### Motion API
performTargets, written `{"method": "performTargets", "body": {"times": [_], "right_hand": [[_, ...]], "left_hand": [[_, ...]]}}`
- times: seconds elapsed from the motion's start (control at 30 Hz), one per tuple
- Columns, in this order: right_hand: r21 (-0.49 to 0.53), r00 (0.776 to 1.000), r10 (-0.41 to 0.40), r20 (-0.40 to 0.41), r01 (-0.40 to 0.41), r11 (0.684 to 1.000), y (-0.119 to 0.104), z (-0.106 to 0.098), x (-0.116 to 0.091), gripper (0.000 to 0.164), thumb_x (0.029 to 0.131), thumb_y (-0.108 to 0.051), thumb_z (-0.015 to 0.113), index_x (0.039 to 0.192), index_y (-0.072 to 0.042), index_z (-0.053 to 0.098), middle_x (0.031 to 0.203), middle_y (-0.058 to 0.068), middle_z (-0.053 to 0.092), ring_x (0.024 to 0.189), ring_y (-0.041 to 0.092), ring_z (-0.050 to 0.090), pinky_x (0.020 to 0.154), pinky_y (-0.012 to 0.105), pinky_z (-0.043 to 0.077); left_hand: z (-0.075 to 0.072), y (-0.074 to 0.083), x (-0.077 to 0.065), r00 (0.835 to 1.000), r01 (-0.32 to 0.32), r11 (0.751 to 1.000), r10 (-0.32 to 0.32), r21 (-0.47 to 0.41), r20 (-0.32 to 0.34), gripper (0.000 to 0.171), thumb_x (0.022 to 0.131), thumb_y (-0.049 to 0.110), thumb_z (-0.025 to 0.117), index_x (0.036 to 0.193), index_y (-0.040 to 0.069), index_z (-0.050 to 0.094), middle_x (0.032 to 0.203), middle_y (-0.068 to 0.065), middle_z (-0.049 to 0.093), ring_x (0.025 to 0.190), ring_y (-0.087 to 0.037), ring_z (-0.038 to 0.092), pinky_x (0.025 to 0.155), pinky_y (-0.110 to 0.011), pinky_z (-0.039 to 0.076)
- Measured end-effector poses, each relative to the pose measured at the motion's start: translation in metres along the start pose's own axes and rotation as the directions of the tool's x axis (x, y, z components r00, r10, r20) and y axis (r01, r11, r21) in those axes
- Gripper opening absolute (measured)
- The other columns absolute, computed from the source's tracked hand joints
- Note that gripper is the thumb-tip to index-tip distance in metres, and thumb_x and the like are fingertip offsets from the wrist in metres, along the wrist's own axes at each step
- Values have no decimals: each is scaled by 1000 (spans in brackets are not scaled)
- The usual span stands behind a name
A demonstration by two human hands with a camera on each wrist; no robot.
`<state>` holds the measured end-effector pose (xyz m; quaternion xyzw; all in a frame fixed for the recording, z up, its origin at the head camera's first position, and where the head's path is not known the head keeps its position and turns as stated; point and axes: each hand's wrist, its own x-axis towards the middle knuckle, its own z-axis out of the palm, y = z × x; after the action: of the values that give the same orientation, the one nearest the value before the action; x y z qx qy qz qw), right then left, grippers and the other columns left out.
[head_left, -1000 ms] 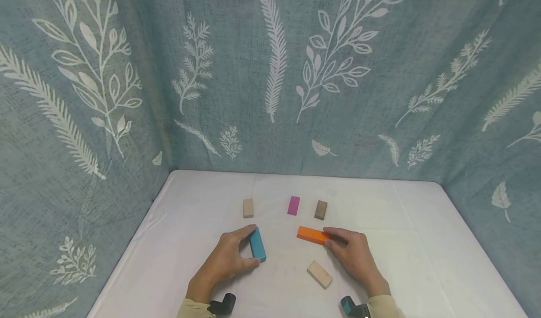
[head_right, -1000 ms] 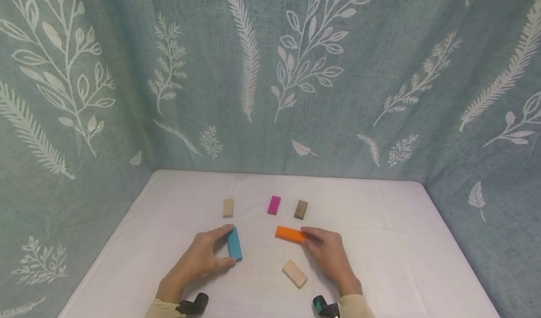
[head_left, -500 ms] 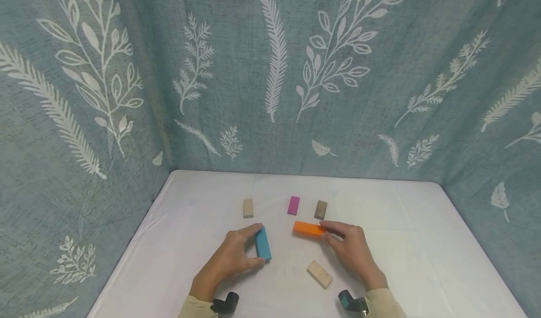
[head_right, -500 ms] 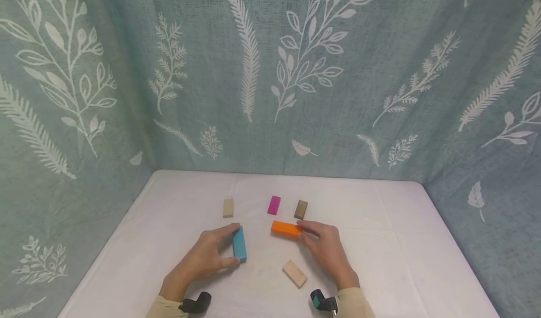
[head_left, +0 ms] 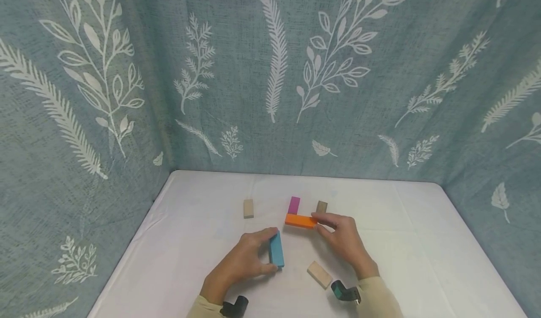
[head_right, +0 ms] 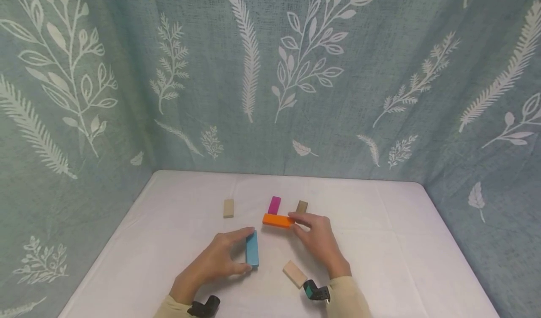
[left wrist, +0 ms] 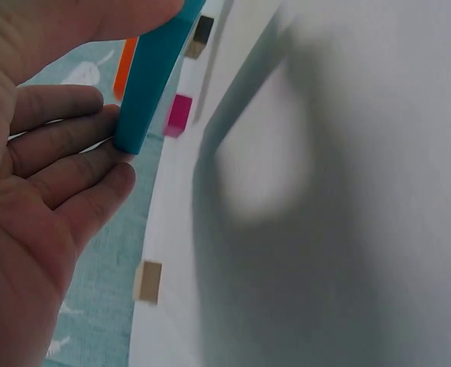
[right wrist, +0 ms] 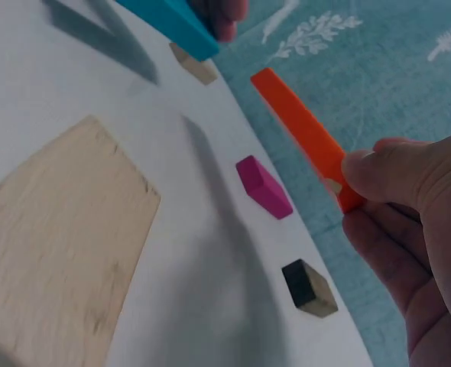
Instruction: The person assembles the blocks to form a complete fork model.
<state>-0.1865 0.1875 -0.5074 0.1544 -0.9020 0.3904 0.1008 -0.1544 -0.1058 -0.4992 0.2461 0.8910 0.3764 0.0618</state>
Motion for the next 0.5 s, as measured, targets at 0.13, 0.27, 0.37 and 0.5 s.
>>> {"method": "performTargets", "body": {"times": [0.13,0.27,0.37,0.5], "right_hand": [[3,1000,3,9,-3,1000,-3,3,3,36,94,-4,85,129,-9,81,126,3,83,122,26,78,106,47,62],[9,1000,-9,15,9,1000,-5,6,7,35,94,-5,85,129,-10,81,126,4,82,122,26,78,106,47,62],[9,1000,-14,25,13,1000,-6,8,9,36,94,-6,85,130,-10,81,128,3,82,123,26,77,106,48,62],[18,999,-5,45,4,1000,-7,11,11,37,95,-7,84,131,-11,80,130,3,81,124,26,77,107,48,62]], "left_hand": [[4,6,4,999,-14,1000,14,-6,31,87,80,18,99,155,0,59,159,-16,61,148,-36,60,121,-51,50],[8,12,8,998,-28,1000,27,3,60,86,82,20,98,156,2,58,159,-14,62,149,-34,59,122,-51,50],[11,16,10,996,-38,999,37,9,77,85,83,21,97,156,3,58,159,-12,63,149,-33,60,121,-51,50],[14,20,12,995,-45,999,43,22,88,86,82,20,98,157,4,58,160,-10,62,149,-30,59,122,-49,50]]}}
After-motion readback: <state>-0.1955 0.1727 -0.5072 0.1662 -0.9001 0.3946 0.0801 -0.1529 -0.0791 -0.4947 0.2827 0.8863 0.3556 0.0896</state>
